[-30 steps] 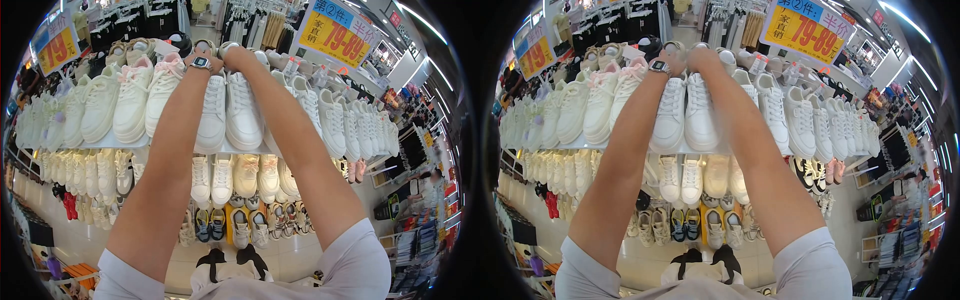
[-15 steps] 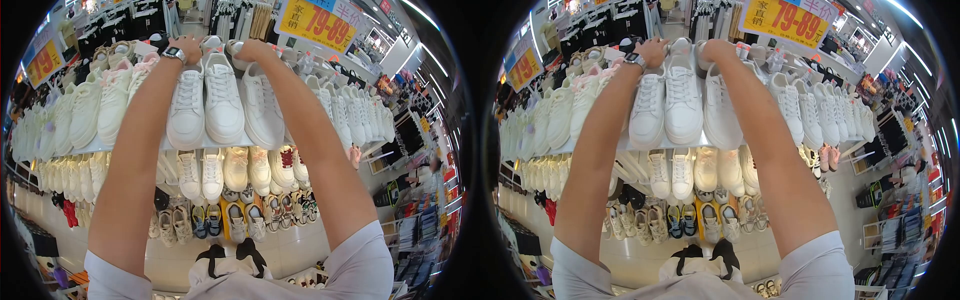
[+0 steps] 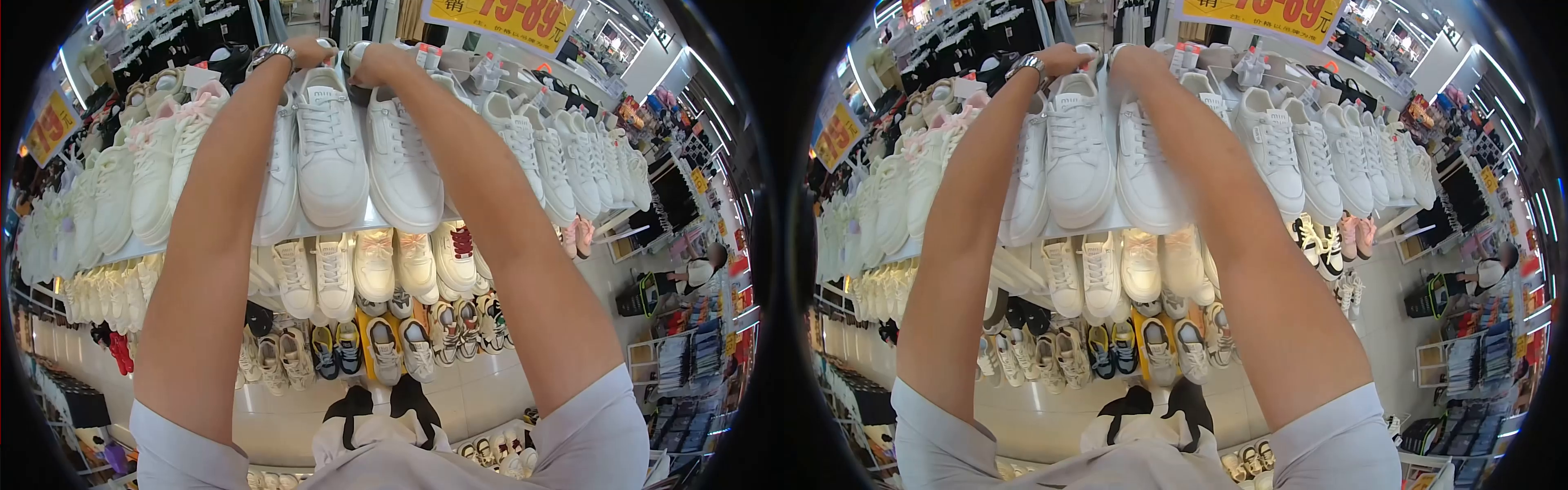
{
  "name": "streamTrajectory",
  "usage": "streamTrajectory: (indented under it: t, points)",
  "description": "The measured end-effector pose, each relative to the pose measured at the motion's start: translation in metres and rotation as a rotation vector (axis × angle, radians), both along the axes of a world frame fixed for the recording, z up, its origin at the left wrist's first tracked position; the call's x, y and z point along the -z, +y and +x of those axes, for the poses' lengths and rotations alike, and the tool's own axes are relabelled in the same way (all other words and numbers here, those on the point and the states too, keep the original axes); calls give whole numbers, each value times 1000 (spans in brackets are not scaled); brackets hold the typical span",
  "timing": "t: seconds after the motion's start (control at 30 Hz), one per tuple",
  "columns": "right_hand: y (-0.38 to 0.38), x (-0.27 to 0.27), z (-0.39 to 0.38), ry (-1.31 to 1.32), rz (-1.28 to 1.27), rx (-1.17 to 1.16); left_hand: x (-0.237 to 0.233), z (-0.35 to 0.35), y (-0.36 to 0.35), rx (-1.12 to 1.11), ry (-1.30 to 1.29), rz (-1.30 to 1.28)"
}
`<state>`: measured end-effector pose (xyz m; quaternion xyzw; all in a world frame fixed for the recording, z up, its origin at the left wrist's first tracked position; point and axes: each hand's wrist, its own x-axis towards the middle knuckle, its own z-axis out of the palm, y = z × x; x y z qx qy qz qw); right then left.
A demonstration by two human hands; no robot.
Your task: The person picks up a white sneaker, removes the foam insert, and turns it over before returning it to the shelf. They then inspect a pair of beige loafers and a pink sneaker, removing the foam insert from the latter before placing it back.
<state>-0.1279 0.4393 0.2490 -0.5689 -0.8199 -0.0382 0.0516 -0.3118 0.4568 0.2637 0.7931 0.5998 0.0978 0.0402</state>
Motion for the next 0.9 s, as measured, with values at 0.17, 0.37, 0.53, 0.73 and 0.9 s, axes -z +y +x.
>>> streamTrajectory:
  t: [0.17, 0.37, 0.53, 0.73, 0.9]
  points:
    - [-17, -6, 2, 108, 76, 32, -5, 14, -6, -99, 133, -16]
    - [2, -2, 0, 146, 151, 21, 18, -6, 46, -265, 12, 239]
    - [-2, -12, -2, 328, 219, 96, 8, -12, 28, -344, -440, 335]
    - [-11, -31, 5, 636, 379, -4, -7, -40, -6, -51, -1068, 316]
    - [-45, -43, 9, 1023, 345, -184, -38, -52, -99, 134, -1310, 233]
